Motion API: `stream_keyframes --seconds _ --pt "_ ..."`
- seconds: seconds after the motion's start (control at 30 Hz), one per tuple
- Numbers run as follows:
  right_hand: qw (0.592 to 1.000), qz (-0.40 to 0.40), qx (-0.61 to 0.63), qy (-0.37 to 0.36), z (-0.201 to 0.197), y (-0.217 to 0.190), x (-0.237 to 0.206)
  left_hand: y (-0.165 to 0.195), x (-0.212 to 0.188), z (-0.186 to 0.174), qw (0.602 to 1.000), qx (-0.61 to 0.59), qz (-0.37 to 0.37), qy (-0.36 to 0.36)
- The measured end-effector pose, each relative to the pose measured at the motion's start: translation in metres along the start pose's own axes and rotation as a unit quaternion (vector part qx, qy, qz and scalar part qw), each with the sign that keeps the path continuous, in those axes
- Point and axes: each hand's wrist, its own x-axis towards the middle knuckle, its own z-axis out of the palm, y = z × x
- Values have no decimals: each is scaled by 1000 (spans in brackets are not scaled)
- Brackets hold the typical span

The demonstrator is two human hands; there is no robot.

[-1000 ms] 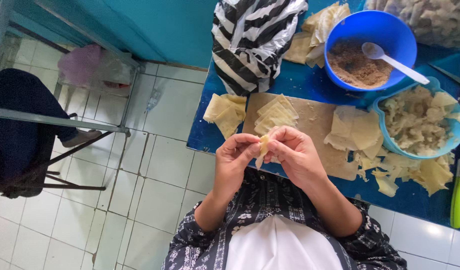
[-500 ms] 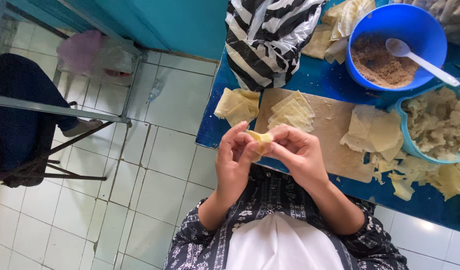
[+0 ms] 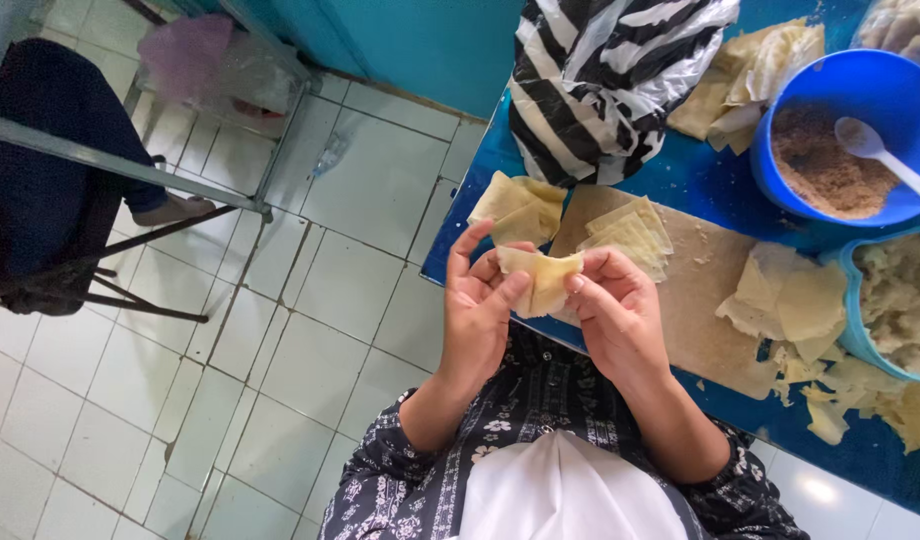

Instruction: The person folds triangular pastry wrappers at a small blue table. They pinch a wrapper closed by hand, spoon brown filling from a blue bowl onto some wrappers, fold the dough over the filling, and set the folded pastries on a cutting board, with finished pieces accumulating in a plastic bag.

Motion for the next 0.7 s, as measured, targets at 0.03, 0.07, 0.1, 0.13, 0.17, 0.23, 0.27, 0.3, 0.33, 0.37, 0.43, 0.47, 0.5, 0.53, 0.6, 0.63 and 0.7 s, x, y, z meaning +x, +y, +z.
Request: stream_keyframes --seconds 0.03,0.07,0.1,0.13,0.17,0.23,0.27,0.3,0.33,0.37,0.43,0.47,0.5,0.53,0.6,0.63,0.7 --pt "1000 5 -4 5 0 -1 0 1 1 -1 1000 22 -2 15" --pt "1000 2 20 8 1 -2 0 3 1 -5 1000 -5 11 29" --pt "999 -2 44 12 1 -4 -1 8 2 -11 998 -33 24 40" --pt "998 -8 67 15 1 -6 -2 12 4 -16 996 -61 36 50" --pt "997 -26 67 24 1 -9 -2 16 8 -21 994 -102 45 16" --pt "995 -59 65 39 2 -17 -3 22 13 -30 979 -184 68 -53" --pt "994 -92 28 46 3 -21 -4 23 16 -33 986 -155 58 -15" --pt "991 -125 -9 55 6 -25 -3 23 18 -35 991 -127 46 24" --pt "985 -156 -44 65 10 -28 -3 24 19 -38 993 -97 34 65" --pt "960 -219 -164 64 16 -29 1 23 20 -39 993 -84 46 65" --pt "856 -331 -392 59 32 -24 18 20 23 -40 994 -57 68 64" --pt "765 -363 -530 50 40 -23 28 17 25 -39 993 -34 88 69" --pt "652 -384 -653 40 47 -21 38 13 28 -38 991 -13 107 73" --pt "627 -346 -698 13 55 -16 46 11 31 -38 989 9 128 76" --pt "586 -323 -743 -15 64 -9 51 7 35 -36 983 18 152 97" --pt "573 -340 -746 -16 65 -5 46 7 38 -34 980 22 165 106" --pt "647 -319 -692 -29 60 -1 33 6 28 -28 919 256 283 98"
